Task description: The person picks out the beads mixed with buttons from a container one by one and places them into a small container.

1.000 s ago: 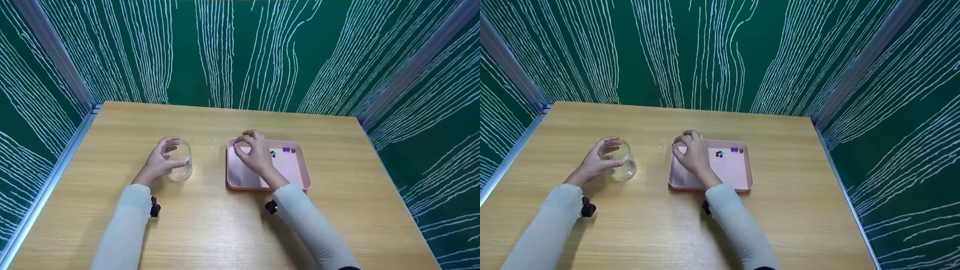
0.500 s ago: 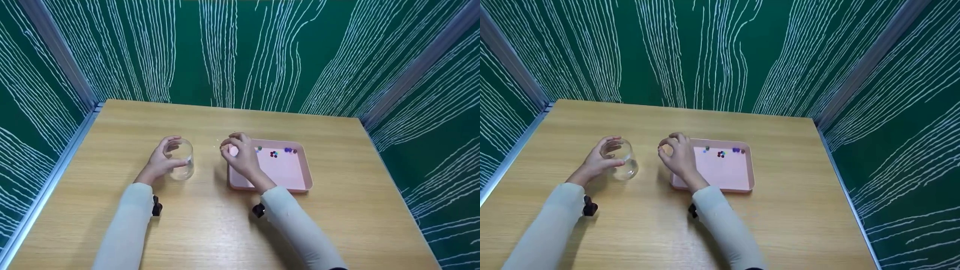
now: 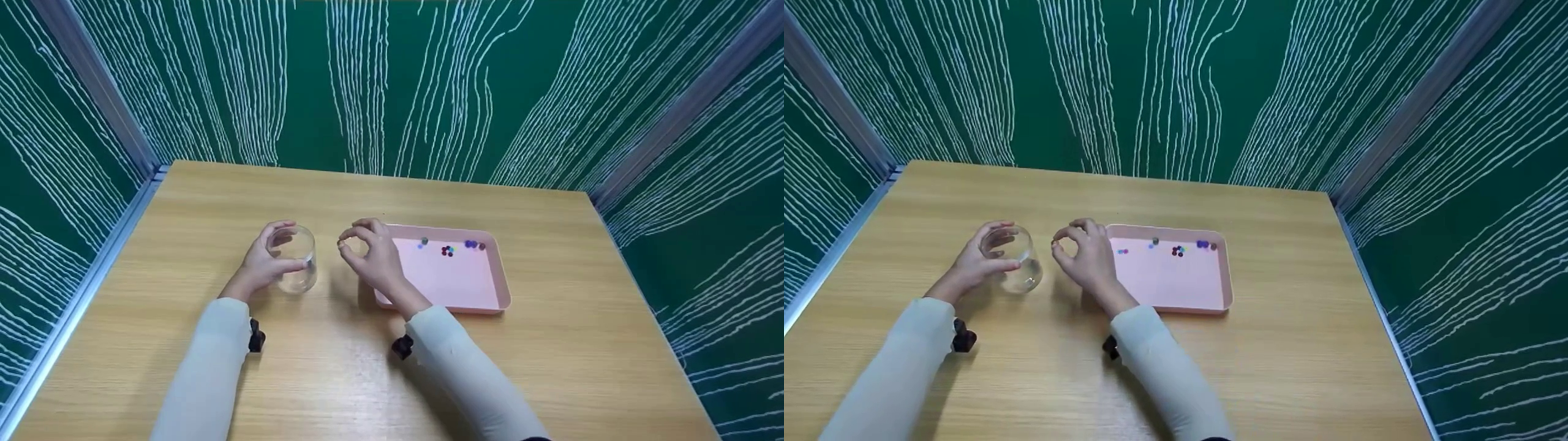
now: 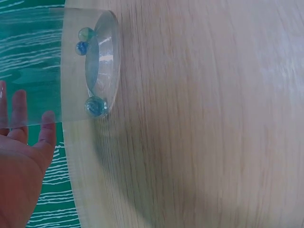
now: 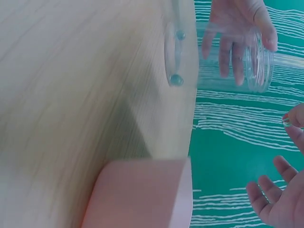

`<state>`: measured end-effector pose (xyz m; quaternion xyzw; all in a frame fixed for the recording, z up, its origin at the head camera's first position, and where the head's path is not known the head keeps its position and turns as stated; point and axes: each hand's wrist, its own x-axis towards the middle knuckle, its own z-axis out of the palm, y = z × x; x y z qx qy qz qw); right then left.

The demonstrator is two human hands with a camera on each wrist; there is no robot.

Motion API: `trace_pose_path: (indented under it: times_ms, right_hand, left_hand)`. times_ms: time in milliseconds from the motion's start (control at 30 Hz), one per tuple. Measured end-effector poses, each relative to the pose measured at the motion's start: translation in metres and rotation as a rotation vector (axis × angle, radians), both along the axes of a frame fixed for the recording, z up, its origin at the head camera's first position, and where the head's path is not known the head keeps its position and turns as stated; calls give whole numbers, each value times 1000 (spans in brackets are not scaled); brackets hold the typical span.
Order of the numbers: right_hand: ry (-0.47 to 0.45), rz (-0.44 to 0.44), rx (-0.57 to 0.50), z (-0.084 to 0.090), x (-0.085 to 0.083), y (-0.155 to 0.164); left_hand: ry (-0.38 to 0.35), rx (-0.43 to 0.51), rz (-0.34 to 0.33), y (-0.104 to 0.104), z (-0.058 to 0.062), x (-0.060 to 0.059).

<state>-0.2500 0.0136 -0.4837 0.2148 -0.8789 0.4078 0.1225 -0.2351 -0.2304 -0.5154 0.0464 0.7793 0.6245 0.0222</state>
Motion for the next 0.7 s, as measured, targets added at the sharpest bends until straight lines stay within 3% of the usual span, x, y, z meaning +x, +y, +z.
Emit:
trace_pose_path:
  times_ms: [100, 267, 500, 700]
  right_hand:
    - [-25, 19, -6, 1, 1, -7]
    - [-110, 27, -8, 4, 4, -15]
    - [-106, 43, -2, 3, 3, -23]
    - [-78, 58, 11, -1, 2, -28]
  left_hand:
    - [-20, 2, -7, 0, 4, 1]
    - [-52, 9, -21, 4, 21, 8]
    - [-34, -4, 6, 1, 4, 0]
    - [-44, 16, -7, 2, 10, 5]
